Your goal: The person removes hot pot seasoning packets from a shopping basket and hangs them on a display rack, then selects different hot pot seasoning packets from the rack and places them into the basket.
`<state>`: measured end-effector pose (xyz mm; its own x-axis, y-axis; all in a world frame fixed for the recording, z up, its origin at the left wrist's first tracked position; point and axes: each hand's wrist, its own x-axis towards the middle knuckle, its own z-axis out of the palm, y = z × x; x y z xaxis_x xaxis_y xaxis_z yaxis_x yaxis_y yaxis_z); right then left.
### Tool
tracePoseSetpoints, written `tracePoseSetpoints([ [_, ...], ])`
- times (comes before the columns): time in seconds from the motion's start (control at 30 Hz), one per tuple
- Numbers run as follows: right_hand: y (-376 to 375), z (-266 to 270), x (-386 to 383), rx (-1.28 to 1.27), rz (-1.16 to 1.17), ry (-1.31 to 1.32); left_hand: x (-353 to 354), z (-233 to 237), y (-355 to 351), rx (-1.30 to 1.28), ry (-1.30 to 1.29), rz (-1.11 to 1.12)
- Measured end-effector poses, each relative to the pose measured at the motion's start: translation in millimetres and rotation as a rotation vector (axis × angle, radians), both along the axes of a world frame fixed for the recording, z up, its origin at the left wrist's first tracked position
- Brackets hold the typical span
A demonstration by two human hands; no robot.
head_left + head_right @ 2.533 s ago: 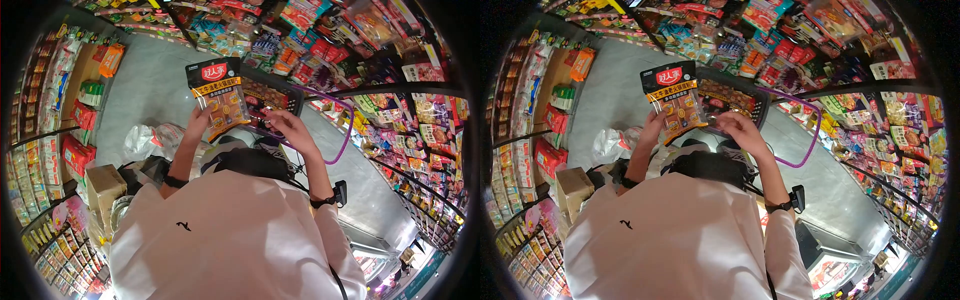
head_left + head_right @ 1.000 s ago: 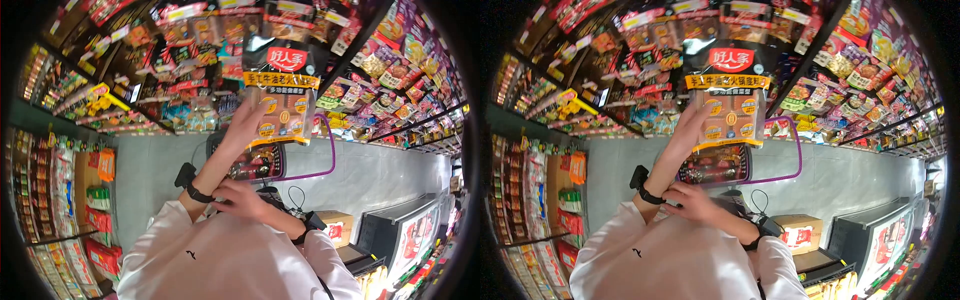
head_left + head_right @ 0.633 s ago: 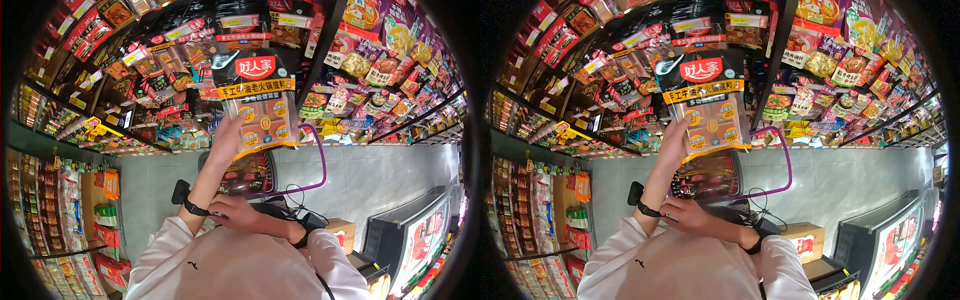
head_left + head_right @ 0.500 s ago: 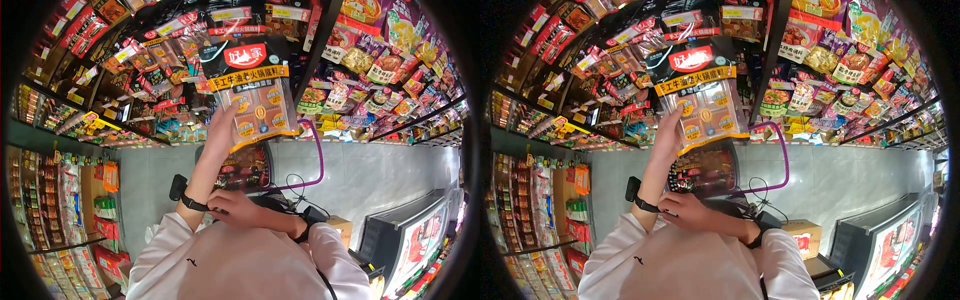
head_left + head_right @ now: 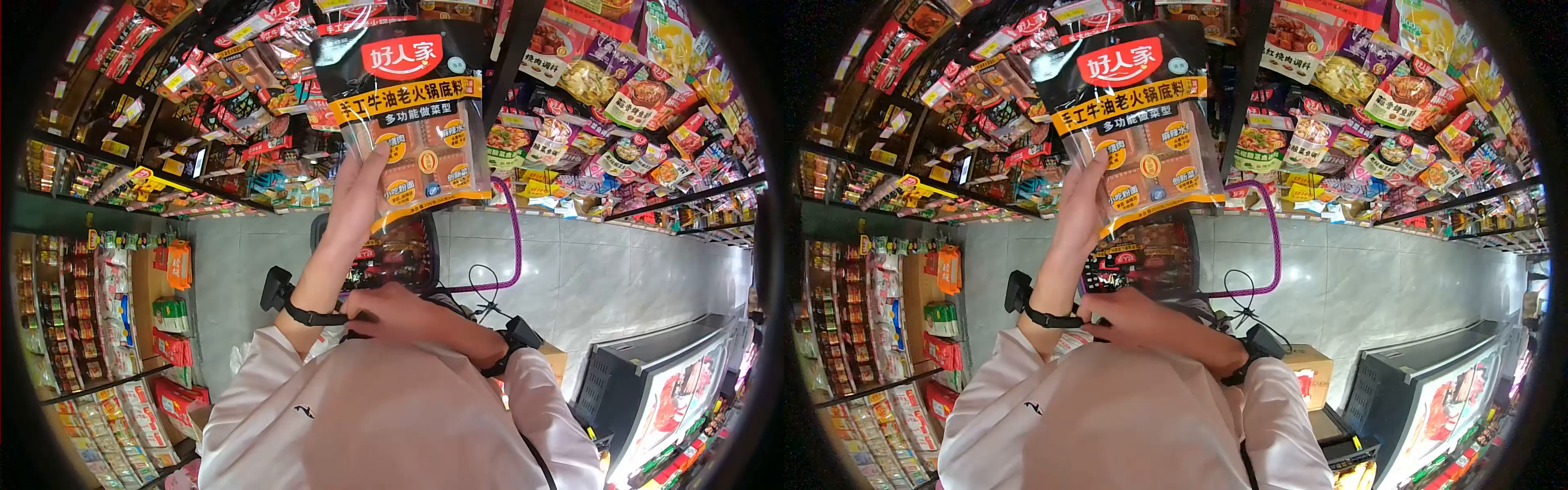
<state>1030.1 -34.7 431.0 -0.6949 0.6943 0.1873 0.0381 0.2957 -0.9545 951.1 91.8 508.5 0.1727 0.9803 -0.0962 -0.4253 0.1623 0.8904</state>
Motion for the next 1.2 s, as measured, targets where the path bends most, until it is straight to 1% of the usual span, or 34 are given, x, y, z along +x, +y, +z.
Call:
tracePoseSetpoints([
  [0.03,3.8,-1.0,4.6,0.075,-0.095,0.036,0.9,0.4,-2.2,0.014,0.018,0.012],
  [0.1,10.6,-5.9,8.5,0.099,-0.115,0.063,2.3,4.7,-3.1,0.06,0.049,0.042],
  [0.13,20.0,-8.1,10.4,0.126,-0.128,0.078,3.5,9.9,-4.0,0.019,-0.003,0.061],
  [0.17,25.2,-8.6,13.8,0.219,-0.097,-0.032,5.0,16.4,-7.4,-0.015,-0.057,0.077],
  [0.2,26.5,-7.7,17.2,0.14,-0.018,-0.209,6.9,23.0,-9.9,-0.045,-0.112,0.087],
  [0.27,22.7,-21.0,12.0,0.218,-0.016,-0.015,3.0,25.3,-9.8,-0.173,-0.236,0.045],
  [0.3,22.1,-24.8,8.7,0.243,0.002,0.024,3.2,31.1,-11.3,-0.22,-0.299,0.007],
  [0.33,21.2,-27.6,4.7,0.265,0.024,0.061,7.4,35.1,-11.9,-0.205,-0.34,0.025],
  [0.4,19.0,-31.8,-6.3,0.224,0.097,0.115,10.0,41.2,-13.6,-0.131,-0.316,0.009],
  [0.5,20.1,-16.5,-6.3,0.299,0.103,0.158,7.8,54.1,-14.3,-0.189,-0.227,-0.059],
  [0.6,26.2,-5.6,0.1,0.217,0.118,0.155,6.2,53.4,-8.6,-0.136,-0.129,-0.067],
  [0.63,26.0,3.0,2.7,0.219,0.09,0.172,5.3,53.4,-5.7,-0.07,-0.167,-0.11],
  [0.73,26.8,15.3,13.8,0.306,-0.018,0.121,1.9,58.8,5.9,-0.017,-0.134,-0.145],
  [0.77,29.2,19.7,17.4,0.392,-0.103,0.155,-4.5,56.3,12.6,-0.003,-0.098,-0.172],
  [0.87,36.0,32.2,39.9,0.194,-0.117,0.192,-16.0,62.1,27.2,-0.014,-0.036,-0.145],
  [0.9,37.0,40.1,48.0,0.176,-0.16,0.137,-17.1,67.2,31.7,0.007,-0.018,-0.108],
  [1.0,47.5,71.8,68.4,0.353,-0.285,0.12,-19.4,86.2,50.0,0.024,-0.02,-0.118],
  [1.03,51.9,82.8,76.2,0.372,-0.319,0.083,-18.7,93.1,56.6,0.01,0.011,-0.084],
  [1.13,73.2,140.7,95.5,0.648,-0.486,0.089,-16.6,110.7,79.7,0.016,-0.074,-0.188],
  [1.2,93.2,179.9,105.5,0.808,-0.563,0.104,-10.8,113.2,108.0,0.104,-0.05,-0.184],
])
